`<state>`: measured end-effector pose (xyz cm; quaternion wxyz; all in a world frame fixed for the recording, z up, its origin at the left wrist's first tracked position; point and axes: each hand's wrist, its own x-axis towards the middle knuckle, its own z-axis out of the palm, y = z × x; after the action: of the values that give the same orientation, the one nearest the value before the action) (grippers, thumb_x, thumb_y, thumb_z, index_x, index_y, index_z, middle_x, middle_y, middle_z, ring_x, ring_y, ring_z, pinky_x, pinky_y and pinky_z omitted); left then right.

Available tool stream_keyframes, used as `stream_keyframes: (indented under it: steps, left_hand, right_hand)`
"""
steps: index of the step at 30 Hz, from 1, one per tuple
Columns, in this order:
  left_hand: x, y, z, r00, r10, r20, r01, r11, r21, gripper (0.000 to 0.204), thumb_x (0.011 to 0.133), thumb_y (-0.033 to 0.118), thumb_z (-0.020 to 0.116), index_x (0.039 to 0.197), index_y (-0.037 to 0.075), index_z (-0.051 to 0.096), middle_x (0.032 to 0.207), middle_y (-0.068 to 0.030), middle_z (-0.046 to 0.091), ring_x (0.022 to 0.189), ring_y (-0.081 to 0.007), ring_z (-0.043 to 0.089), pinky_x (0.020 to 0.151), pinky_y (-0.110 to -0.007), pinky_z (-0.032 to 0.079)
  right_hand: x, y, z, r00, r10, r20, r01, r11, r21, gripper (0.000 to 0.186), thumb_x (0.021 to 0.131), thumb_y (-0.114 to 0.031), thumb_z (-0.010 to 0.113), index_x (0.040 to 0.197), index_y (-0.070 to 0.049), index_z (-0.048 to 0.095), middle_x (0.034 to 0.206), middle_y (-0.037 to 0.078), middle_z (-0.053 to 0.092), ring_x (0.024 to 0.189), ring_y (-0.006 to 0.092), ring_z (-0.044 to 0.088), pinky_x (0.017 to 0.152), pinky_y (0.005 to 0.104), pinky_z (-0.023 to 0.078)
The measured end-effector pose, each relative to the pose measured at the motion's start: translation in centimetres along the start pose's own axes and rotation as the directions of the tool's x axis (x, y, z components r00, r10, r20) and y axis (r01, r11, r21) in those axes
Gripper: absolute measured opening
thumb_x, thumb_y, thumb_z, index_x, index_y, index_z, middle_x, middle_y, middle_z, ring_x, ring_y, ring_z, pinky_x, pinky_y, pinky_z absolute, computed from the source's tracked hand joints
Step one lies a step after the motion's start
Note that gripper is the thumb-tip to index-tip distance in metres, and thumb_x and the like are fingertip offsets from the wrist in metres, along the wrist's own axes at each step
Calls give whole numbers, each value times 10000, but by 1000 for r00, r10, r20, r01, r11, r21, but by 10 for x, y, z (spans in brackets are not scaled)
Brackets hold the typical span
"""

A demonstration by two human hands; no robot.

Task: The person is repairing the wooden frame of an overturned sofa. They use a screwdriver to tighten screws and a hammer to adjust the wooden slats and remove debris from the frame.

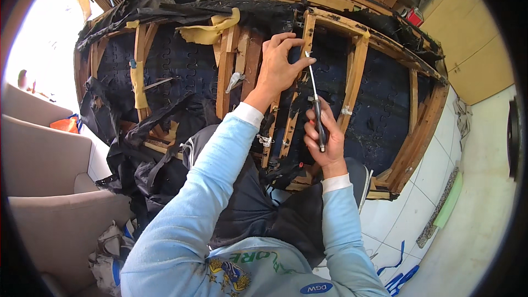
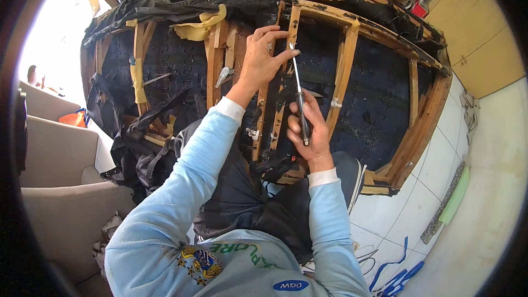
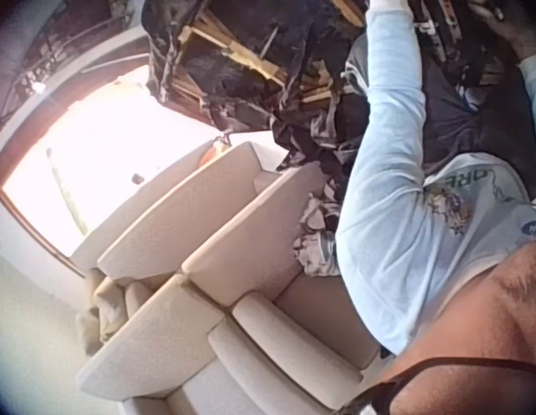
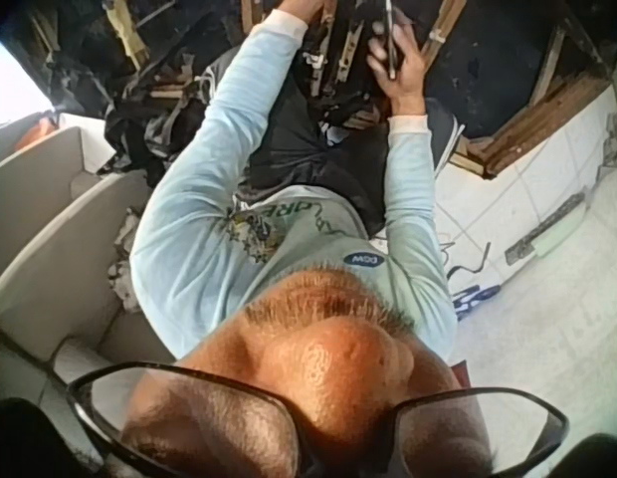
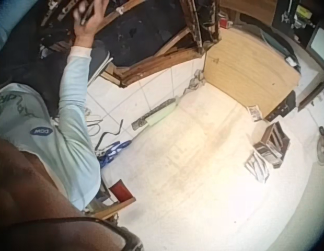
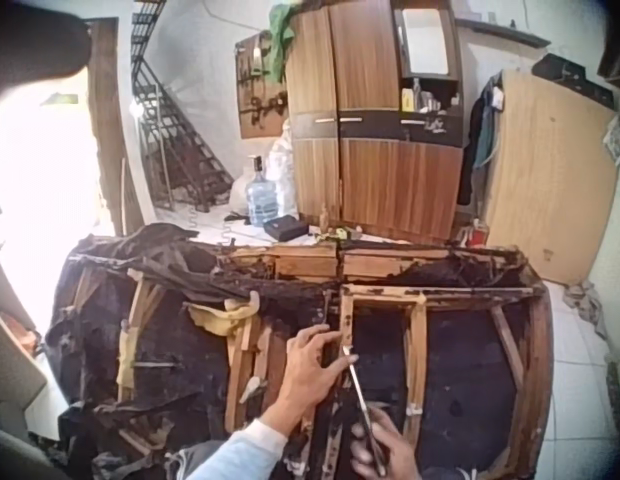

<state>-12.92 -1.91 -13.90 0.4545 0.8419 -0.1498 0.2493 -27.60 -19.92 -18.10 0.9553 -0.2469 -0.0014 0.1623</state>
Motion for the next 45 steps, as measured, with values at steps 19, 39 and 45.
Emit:
stream_keyframes:
  steps: [19,39,45]
  left_hand:
    - [-5,-13,5,997,71,-35,-70,997,29,480,837,310,970,1242,103,817,1482,-123,646,1372,-381,534,1152,-493,484]
    - [5,-11,2,998,54,-26,-54,998,-31,483,787,283,990,1185,72,816,1397,-138,666,1291,-406,567,1109,-501,499]
    - [12,-10,-5,997,70,43,-69,997,-22,491,793,301,991,1195,76,820,1385,-138,660,1291,-387,564,1099,-480,508]
  right_hand:
    - [47,44,-54,482,-638,601,-51,-705,-708,536,985,-84,791,1501,-162,673,1019,99,736,794,318,734,679,413,590]
    - [66,37,-52,711,-696,104,-267,-403,-875,320,1025,-243,727,1272,-106,576,864,277,768,809,511,757,702,582,608]
    - [89,41,-79,685,-708,173,-260,-459,-850,350,1016,-230,754,1294,-110,579,928,240,789,833,479,772,707,558,614]
